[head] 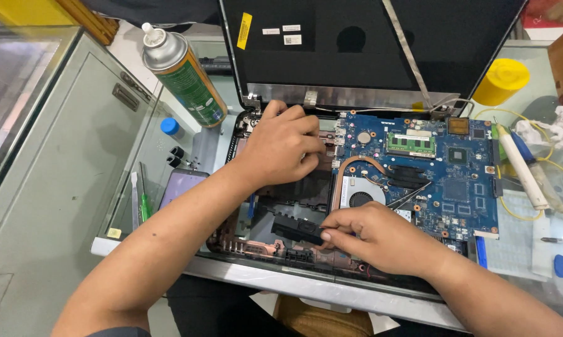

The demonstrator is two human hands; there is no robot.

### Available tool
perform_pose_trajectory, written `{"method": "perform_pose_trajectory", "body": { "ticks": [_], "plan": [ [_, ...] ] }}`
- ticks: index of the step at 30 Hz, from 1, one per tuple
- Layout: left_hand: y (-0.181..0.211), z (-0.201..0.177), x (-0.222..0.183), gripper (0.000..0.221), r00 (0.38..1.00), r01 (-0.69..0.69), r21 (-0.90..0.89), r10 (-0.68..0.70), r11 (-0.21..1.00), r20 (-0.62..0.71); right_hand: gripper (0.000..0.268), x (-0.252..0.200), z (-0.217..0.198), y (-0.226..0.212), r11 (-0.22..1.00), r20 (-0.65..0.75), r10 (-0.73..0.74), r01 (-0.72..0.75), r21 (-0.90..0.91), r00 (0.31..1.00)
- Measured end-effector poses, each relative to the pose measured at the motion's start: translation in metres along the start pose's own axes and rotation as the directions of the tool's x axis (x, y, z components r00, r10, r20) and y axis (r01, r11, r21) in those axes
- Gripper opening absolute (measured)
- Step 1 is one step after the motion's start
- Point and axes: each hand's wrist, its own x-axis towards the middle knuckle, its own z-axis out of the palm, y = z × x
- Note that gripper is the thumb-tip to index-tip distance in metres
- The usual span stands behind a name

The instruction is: Cleaning internal laptop components with a brush and spray before reassembling the motherboard and speakers.

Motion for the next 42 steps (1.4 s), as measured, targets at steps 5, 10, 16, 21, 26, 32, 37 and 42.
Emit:
{"method": "perform_pose_trajectory", "body": {
  "ticks": [5, 10, 16, 21, 26, 32, 37, 42],
  "plan": [
    [-0.001, -0.001, 0.003, 0.011, 0.981, 0.183, -0.019, -0.182, 0.983, 0.068, 0.022, -0.001, -0.001, -0.004, 1.0, 0.0, 0.016, -0.016, -0.005, 1.0],
    [-0.019, -0.023, 0.004, 0.011, 0.938, 0.33, -0.036, -0.323, 0.943, 0.128, 0.022, -0.001, -0.001, -0.001, 1.0, 0.003, 0.009, -0.009, 0.005, 1.0],
    [-0.009, -0.016, 0.004, 0.012, 0.91, 0.343, -0.046, -0.319, 0.938, 0.265, 0.022, -0.001, -0.001, -0.001, 1.0, 0.001, 0.016, -0.016, -0.015, 1.0],
    [-0.008, -0.002, -0.005, 0.009, 0.957, 0.17, 0.155, -0.2, 0.973, 0.21, 0.021, 0.001, -0.004, 0.004, 1.0, -0.01, -0.02, 0.019, -0.009, 1.0],
    [-0.009, -0.014, 0.006, 0.013, 0.935, 0.236, 0.065, -0.245, 0.97, 0.257, 0.02, 0.005, -0.01, 0.003, 0.997, 0.004, -0.073, 0.073, 0.003, 0.997],
    [-0.005, -0.008, 0.004, 0.012, 0.944, 0.181, 0.132, -0.21, 0.975, 0.256, 0.02, 0.007, -0.013, 0.001, 0.996, 0.018, -0.085, 0.085, 0.02, 0.996],
    [-0.004, -0.004, 0.005, 0.01, 0.947, 0.178, 0.138, -0.207, 0.974, 0.244, 0.02, 0.008, -0.015, -0.001, 0.995, 0.028, -0.095, 0.095, 0.019, 0.995],
    [-0.005, -0.001, 0.006, 0.008, 0.967, 0.12, 0.205, -0.161, 0.971, 0.199, 0.02, 0.007, -0.014, -0.002, 0.994, 0.032, -0.11, 0.11, 0.012, 0.993]
  ]
}}
